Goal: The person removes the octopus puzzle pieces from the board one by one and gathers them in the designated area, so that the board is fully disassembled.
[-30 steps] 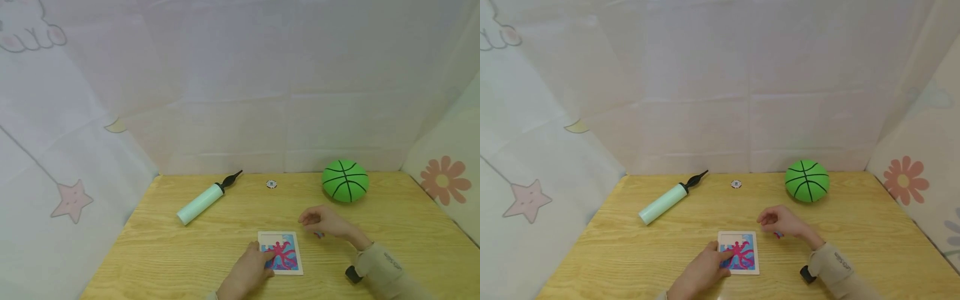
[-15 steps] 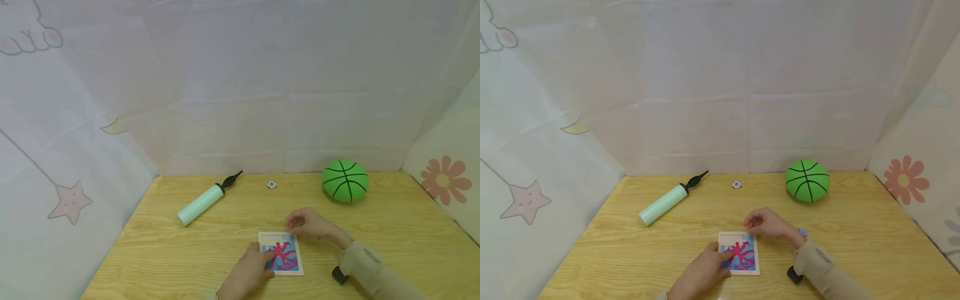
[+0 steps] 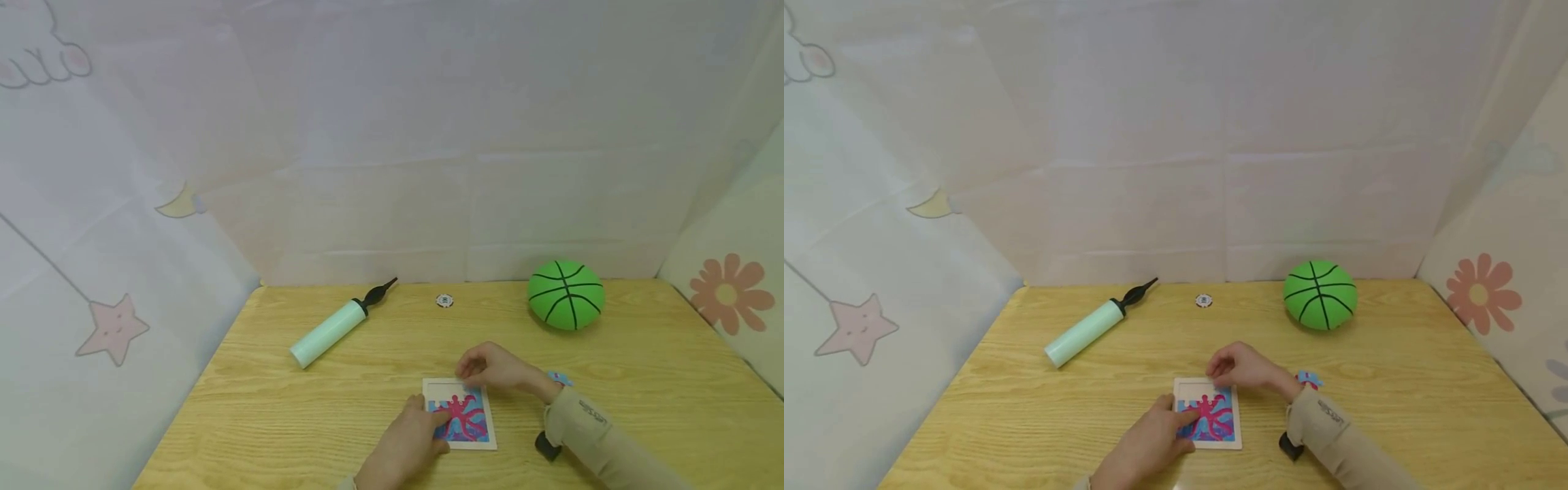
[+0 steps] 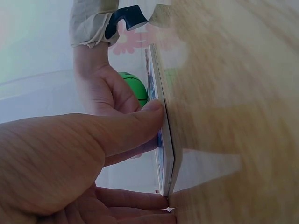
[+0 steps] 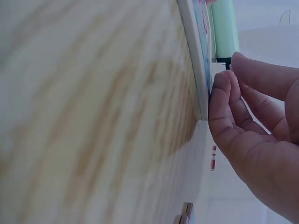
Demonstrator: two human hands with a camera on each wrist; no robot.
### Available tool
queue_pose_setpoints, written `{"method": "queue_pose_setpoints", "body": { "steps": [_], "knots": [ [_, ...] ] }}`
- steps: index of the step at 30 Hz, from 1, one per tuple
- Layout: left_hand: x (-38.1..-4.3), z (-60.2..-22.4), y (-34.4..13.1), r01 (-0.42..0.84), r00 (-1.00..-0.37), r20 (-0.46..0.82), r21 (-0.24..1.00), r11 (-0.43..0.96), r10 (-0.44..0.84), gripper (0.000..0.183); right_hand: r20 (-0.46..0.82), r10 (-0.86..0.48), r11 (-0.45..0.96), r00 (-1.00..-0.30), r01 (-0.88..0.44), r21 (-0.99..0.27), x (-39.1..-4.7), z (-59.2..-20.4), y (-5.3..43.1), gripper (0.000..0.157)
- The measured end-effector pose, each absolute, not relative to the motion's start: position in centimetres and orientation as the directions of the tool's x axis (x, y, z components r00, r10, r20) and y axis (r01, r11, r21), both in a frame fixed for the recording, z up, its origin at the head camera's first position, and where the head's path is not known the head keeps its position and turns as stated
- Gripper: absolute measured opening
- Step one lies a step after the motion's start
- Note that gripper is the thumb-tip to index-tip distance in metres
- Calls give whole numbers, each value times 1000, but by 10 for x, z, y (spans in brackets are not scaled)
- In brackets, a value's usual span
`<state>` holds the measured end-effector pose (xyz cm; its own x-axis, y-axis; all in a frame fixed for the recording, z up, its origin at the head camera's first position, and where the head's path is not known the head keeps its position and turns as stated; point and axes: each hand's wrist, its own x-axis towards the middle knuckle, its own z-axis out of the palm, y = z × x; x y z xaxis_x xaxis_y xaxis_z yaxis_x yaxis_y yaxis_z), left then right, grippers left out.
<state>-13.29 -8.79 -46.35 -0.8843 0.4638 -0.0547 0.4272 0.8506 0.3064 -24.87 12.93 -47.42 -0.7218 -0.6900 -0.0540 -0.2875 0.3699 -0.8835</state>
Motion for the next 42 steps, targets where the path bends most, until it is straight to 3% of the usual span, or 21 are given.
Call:
{"method": "queue_pose_setpoints", "body": {
  "steps": [9,26,42],
  "knots": [
    [-133,-463,-88,420,-886,-54,325,847,460,40,-89,-693,437,-716,-318,-841,-250,-470,128,12],
    [-133,-465,-87,424,-884,-62,315,849,464,39,-154,-755,509,-637,-422,-750,-254,-467,128,26],
    [-133,-466,-89,427,-885,-50,311,849,463,39,-170,-735,551,-656,-432,-714,-250,-465,124,17]
  ]
}}
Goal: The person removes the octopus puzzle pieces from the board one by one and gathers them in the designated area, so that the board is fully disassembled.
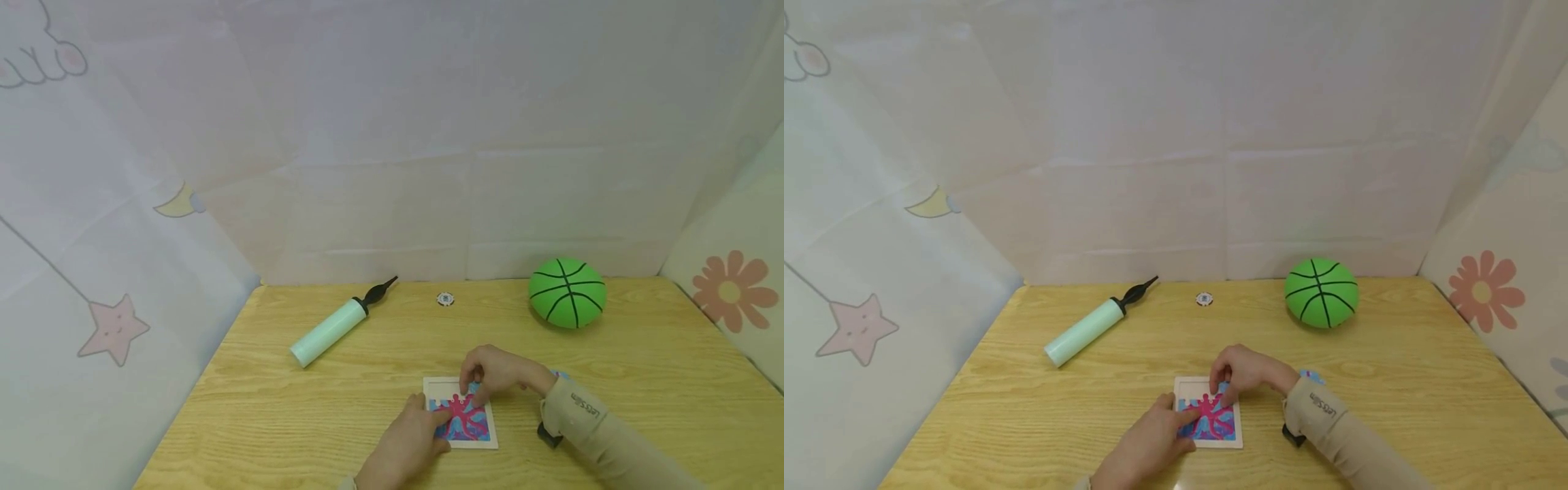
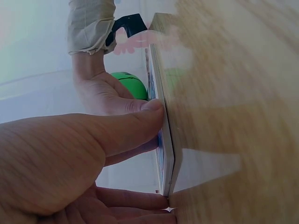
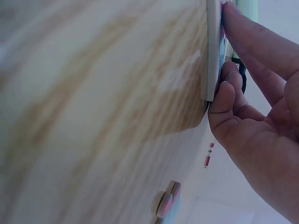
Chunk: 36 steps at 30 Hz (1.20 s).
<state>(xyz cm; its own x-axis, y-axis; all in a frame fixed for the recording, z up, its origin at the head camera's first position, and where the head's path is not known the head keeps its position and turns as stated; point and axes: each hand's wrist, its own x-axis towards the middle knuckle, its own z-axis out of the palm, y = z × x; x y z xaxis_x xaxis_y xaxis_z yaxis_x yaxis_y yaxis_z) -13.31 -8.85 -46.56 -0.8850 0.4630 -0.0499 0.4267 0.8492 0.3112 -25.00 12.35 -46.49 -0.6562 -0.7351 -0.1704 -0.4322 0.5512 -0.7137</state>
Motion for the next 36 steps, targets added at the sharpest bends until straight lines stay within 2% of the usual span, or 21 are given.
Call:
{"method": "queue_pose_setpoints", "body": {
  "steps": [36],
  "knots": [
    [-131,-465,-90,438,-882,-15,337,833,470,37,-109,-766,545,-634,-549,-633,-246,-468,122,27]
  ]
}}
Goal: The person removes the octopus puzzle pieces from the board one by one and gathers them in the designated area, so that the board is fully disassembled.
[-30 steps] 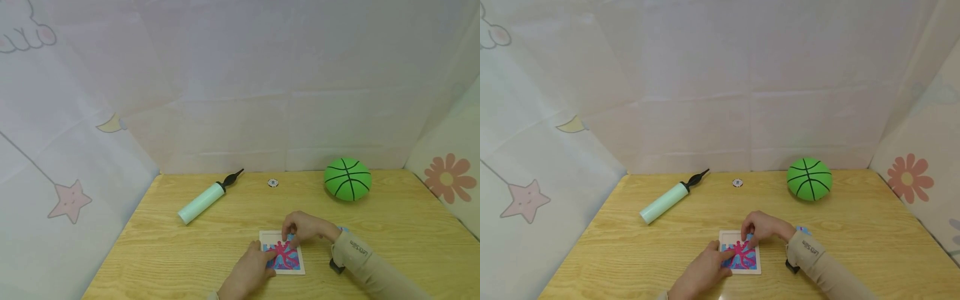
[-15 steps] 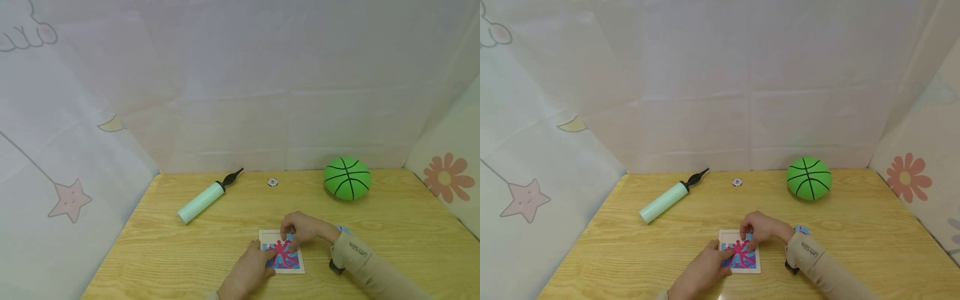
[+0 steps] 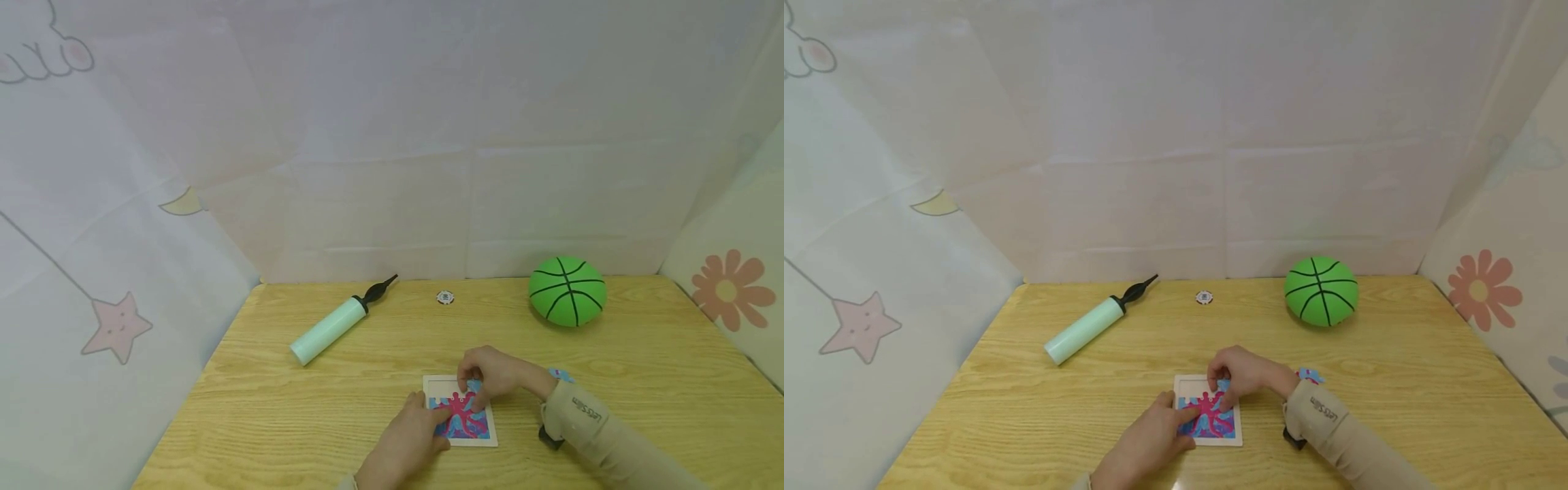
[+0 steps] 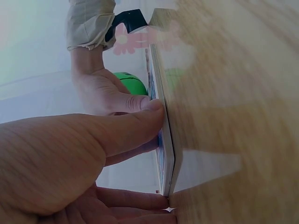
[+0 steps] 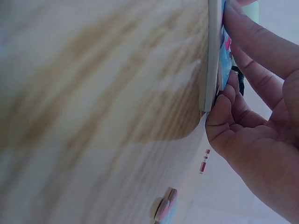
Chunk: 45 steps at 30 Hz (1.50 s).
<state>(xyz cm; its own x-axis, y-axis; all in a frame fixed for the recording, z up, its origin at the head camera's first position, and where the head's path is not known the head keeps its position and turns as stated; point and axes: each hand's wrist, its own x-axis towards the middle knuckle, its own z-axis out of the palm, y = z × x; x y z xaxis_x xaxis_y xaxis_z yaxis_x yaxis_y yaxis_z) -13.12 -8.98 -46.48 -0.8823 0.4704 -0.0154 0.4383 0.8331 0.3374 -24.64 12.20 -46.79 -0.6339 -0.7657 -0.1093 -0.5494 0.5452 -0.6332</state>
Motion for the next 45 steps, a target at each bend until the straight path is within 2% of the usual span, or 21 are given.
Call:
{"method": "queue_pose_setpoints", "body": {
  "steps": [5,17,24,39,45],
  "knots": [
    [-132,-464,-89,433,-883,-26,340,834,469,37,-113,-762,527,-638,-508,-681,-247,-469,123,30],
    [-132,-462,-90,415,-884,-58,357,837,464,39,-57,-771,455,-634,-486,-746,-246,-464,128,15],
    [-132,-462,-90,418,-882,-62,358,835,467,39,-40,-774,441,-632,-493,-750,-249,-463,129,15],
    [-132,-464,-90,424,-884,-46,340,839,466,38,-45,-728,447,-684,-424,-788,-250,-460,137,10],
    [-131,-464,-89,421,-886,-44,337,842,461,38,-66,-700,435,-711,-351,-829,-248,-453,147,8]
  ]
}}
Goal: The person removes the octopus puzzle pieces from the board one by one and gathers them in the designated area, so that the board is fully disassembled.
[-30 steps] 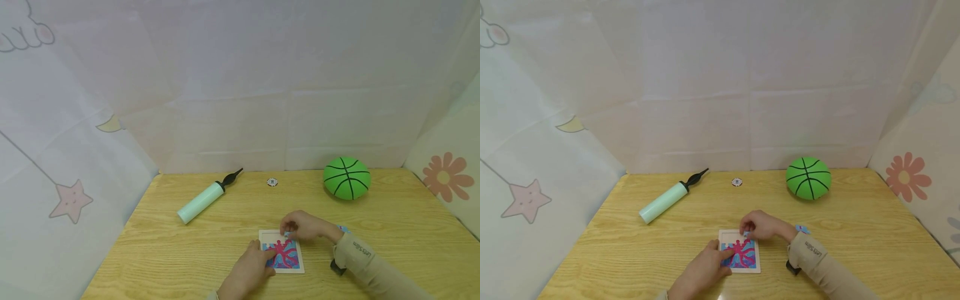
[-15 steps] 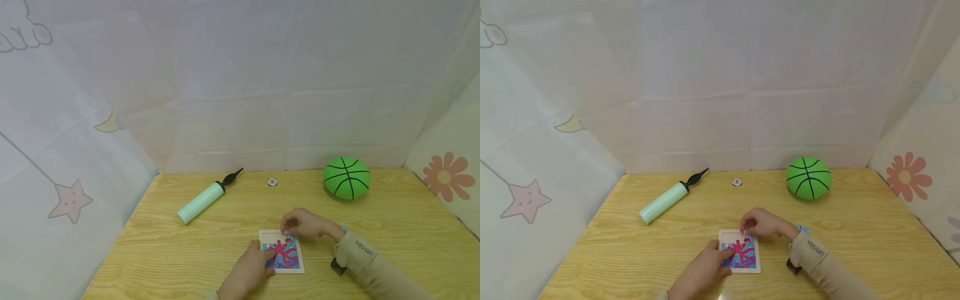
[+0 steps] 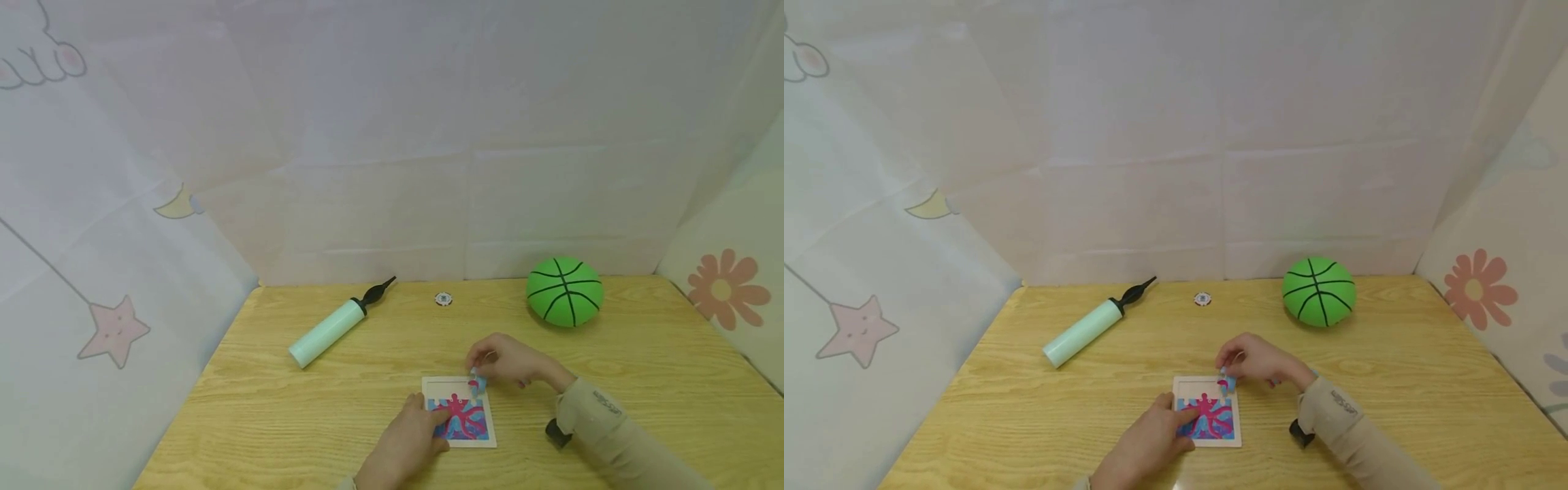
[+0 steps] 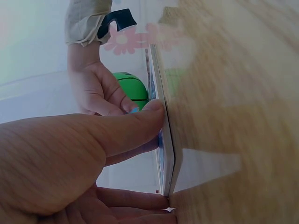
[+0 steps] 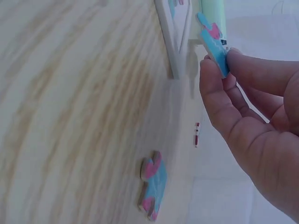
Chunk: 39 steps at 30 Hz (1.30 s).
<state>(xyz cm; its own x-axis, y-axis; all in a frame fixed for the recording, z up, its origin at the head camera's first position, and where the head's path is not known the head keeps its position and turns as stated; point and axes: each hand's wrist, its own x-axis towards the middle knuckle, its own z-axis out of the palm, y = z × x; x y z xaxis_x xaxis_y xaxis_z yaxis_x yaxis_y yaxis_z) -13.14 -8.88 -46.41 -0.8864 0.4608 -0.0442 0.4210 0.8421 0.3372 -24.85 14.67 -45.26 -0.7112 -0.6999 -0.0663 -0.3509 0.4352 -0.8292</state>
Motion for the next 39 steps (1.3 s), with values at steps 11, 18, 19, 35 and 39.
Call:
{"method": "queue_pose_setpoints", "body": {
  "steps": [11,18,19,35,39],
  "knots": [
    [-130,-462,-90,405,-890,-55,363,839,453,39,-40,-699,368,-714,-310,-877,-251,-451,170,12],
    [-130,-461,-89,401,-889,-72,354,845,452,40,-12,-709,357,-705,-345,-868,-253,-452,187,14],
    [-131,-461,-89,398,-889,-77,356,846,451,40,-12,-709,359,-705,-346,-867,-253,-452,189,14],
    [-130,-461,-89,386,-885,-102,383,839,453,40,-17,-659,422,-752,-351,-836,-244,-455,247,14],
    [-130,-461,-90,400,-884,-83,371,838,459,40,-28,-658,430,-753,-345,-834,-243,-456,266,15]
  ]
}}
